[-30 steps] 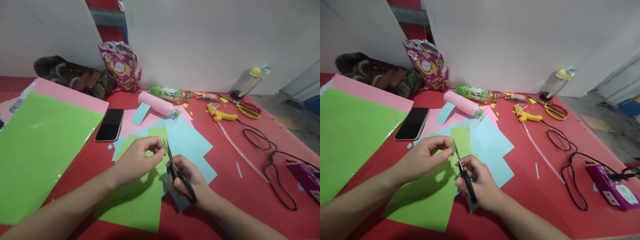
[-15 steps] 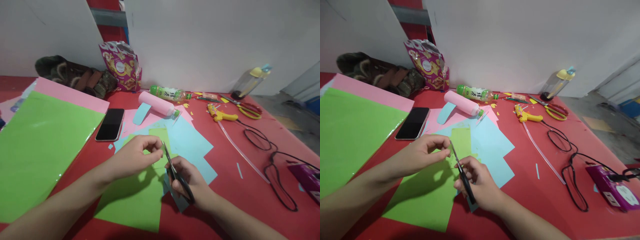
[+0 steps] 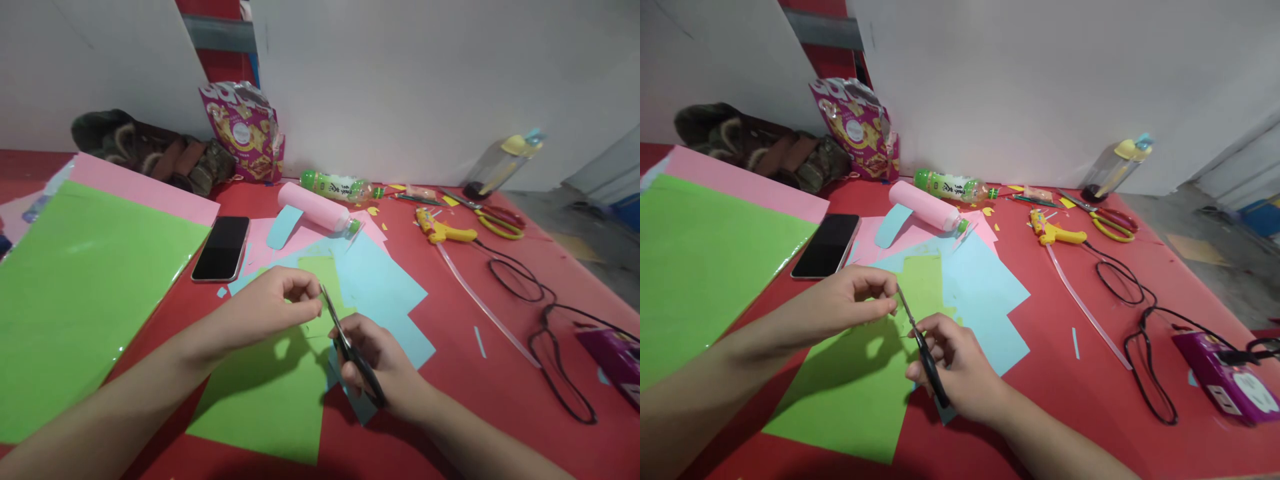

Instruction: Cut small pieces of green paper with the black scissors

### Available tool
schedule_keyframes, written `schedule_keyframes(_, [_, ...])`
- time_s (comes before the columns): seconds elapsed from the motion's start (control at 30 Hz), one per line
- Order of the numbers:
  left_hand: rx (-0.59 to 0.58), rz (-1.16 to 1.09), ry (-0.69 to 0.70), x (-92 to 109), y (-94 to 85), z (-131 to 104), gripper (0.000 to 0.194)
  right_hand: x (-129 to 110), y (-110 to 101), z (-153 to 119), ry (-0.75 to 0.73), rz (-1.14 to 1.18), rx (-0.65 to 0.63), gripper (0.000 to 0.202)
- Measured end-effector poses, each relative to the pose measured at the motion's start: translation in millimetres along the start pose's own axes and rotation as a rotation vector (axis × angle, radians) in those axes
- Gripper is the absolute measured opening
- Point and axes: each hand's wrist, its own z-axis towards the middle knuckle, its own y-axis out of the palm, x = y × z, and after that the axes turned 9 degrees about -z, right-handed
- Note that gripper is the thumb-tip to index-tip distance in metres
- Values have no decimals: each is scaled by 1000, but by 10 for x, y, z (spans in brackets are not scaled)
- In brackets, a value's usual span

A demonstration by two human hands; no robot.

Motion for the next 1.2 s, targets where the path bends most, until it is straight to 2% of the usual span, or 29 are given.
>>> schedule_keyframes(0.27, [29,26,18,5,-21,-5,9,-11,6,-3,-2,-1,9,47])
schedule_keyframes(0.47, [94,28,53,15,-20,-18,8,-20,2,-1,-14,-8,12,46])
schedule_keyframes(1.2, [161,38,102,51,-53,-30,8,-12,9,-13,-19,-24,14,46])
